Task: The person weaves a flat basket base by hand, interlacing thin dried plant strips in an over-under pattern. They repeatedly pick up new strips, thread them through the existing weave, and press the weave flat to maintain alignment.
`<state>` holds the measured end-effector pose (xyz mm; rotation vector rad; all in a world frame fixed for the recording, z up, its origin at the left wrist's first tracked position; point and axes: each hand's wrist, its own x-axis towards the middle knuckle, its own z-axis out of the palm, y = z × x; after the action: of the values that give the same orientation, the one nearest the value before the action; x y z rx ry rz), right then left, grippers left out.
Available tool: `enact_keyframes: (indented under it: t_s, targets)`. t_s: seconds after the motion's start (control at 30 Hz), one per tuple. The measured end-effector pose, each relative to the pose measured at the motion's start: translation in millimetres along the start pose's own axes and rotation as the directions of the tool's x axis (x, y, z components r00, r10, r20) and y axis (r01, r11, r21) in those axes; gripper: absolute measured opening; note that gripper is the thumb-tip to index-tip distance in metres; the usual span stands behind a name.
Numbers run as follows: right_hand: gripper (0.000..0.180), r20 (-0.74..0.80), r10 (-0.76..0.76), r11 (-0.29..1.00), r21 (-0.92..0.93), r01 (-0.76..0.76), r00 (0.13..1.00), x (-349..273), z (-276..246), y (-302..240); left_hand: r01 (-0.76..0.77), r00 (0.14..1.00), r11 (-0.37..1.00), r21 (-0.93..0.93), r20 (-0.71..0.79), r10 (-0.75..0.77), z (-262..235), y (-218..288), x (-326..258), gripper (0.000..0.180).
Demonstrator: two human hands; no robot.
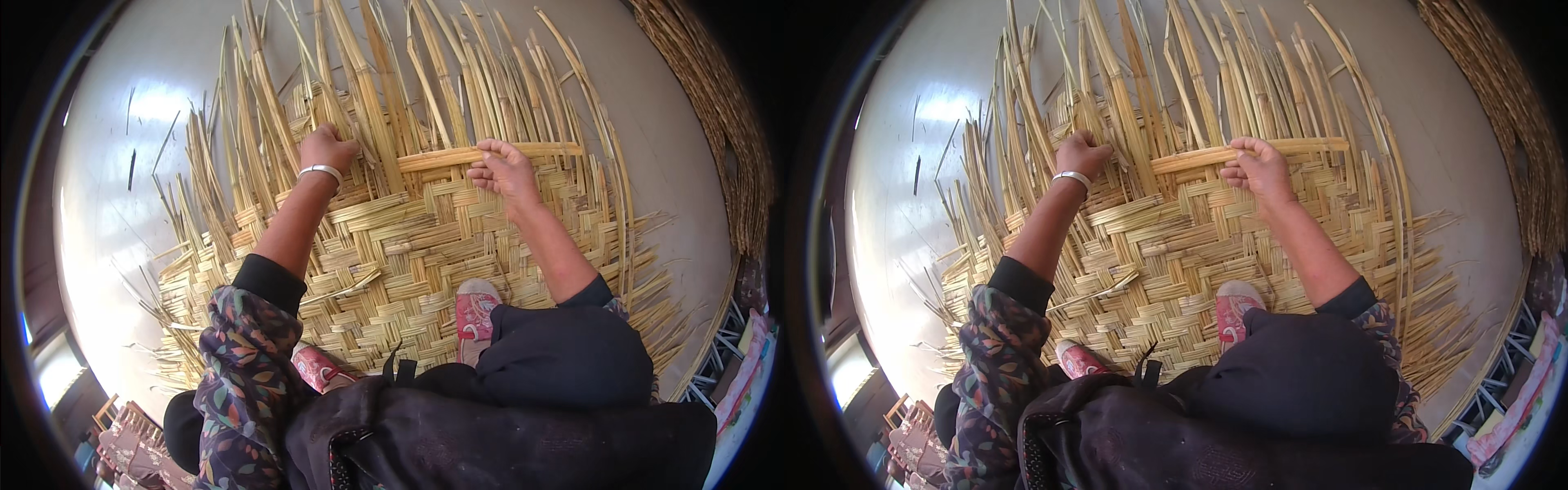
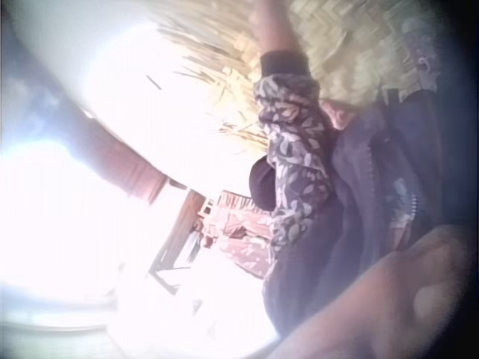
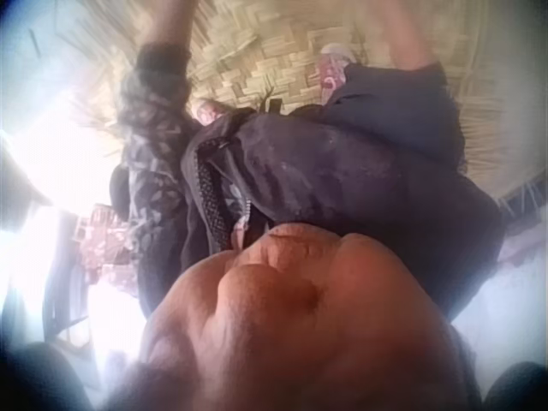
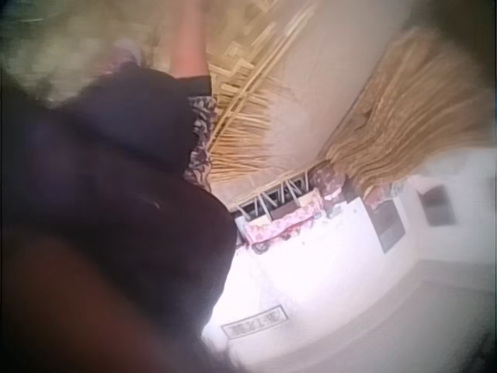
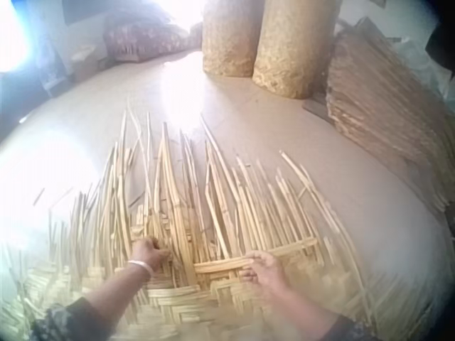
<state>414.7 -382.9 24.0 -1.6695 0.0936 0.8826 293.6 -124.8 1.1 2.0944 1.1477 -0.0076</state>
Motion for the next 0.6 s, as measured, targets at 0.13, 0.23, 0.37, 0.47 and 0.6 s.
enact_keyframes:
  t_s: [0.13, 0.23, 0.37, 0.47, 0.6]
  targets:
    - [0.021, 0.096, 0.121, 0.99, -0.088, -0.113, 0.988, -6.2, 0.1, -14.6, 0.036, 0.999, 0.998, -0.047, 0.012, -0.036, -3.1, 0.1, -2.7, 0.022]
    - [0.023, 0.235, 0.22, 0.966, -0.19, -0.177, 0.947, -12.5, 5.2, -17.6, -0.008, 1.0, 1.0, 0.03, 0.002, 0.007, -1.7, -0.3, -1.1, 0.024]
    - [0.026, 0.408, 0.169, 0.926, -0.377, -0.003, 0.897, -7.4, 34.4, -28.5, -0.068, 0.991, 0.994, 0.08, -0.106, 0.077, 3.9, -4.4, -3.0, 0.023]
    - [0.024, 0.525, 0.123, 0.837, -0.512, 0.196, 0.842, 5.3, 68.1, -65.6, -0.055, 0.991, 0.996, 0.076, -0.121, 0.064, 3.7, -0.7, -7.8, 0.023]
    - [0.029, 0.632, 0.002, 0.784, -0.482, 0.391, 0.775, 47.0, 110.6, -88.4, -0.028, 0.999, 0.992, -0.121, -0.035, 0.024, -1.3, 7.2, -16.5, 0.023]
